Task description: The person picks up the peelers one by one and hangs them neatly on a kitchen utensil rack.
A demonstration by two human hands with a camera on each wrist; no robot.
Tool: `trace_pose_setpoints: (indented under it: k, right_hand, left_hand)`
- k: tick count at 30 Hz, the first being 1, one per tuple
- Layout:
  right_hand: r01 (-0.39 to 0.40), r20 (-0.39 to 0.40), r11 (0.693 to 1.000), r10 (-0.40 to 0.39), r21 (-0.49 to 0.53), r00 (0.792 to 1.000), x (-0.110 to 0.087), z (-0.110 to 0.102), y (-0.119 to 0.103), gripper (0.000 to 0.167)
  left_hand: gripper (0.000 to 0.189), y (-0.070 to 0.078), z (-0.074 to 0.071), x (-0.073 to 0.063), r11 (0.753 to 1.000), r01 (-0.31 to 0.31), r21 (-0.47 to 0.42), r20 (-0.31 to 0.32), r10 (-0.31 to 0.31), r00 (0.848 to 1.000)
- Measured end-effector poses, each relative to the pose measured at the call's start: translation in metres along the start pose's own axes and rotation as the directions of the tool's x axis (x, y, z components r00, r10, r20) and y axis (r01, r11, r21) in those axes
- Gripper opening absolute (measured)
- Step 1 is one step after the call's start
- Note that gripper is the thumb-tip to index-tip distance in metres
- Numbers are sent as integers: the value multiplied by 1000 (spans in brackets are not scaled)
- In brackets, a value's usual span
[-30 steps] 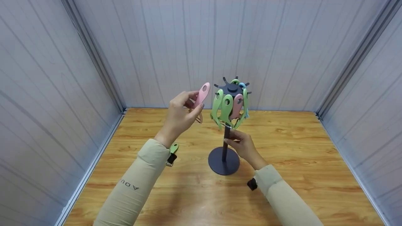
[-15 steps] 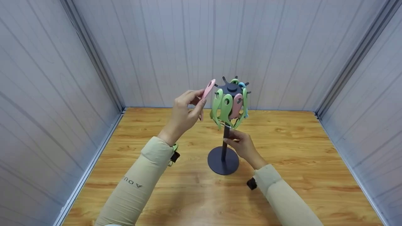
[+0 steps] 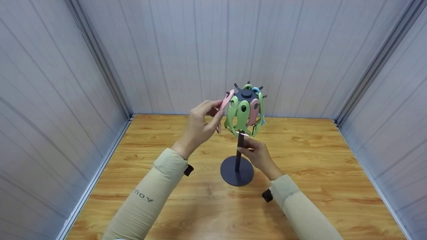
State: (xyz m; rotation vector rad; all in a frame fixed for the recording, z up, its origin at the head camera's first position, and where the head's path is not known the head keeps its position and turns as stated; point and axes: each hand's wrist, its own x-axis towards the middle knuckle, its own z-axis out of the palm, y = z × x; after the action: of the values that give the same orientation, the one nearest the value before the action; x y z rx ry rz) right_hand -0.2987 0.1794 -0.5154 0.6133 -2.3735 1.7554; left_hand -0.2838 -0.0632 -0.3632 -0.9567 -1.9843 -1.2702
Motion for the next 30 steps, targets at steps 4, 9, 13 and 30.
trace_pose_setpoints:
  k: [4,9,13,30]
  right_hand:
    - [-3,-4,1000,3,-14,1000,0,0,1,17]
    - [10,-11,1000,-10,-29,1000,-1,-2,1,15]
    - [19,-12,999,-20,-37,1000,-2,-3,1,23]
    - [-10,-15,999,10,-34,1000,-2,-5,0,22]
  left_hand:
    - [26,0,6,-5,1000,-11,10,-10,11,1000]
    - [28,2,14,-11,1000,-12,-8,-11,12,1000]
    - [30,2,19,-15,999,-21,-39,-14,21,1000]
    - [28,-7,16,-30,1000,22,-19,-22,-22,1000]
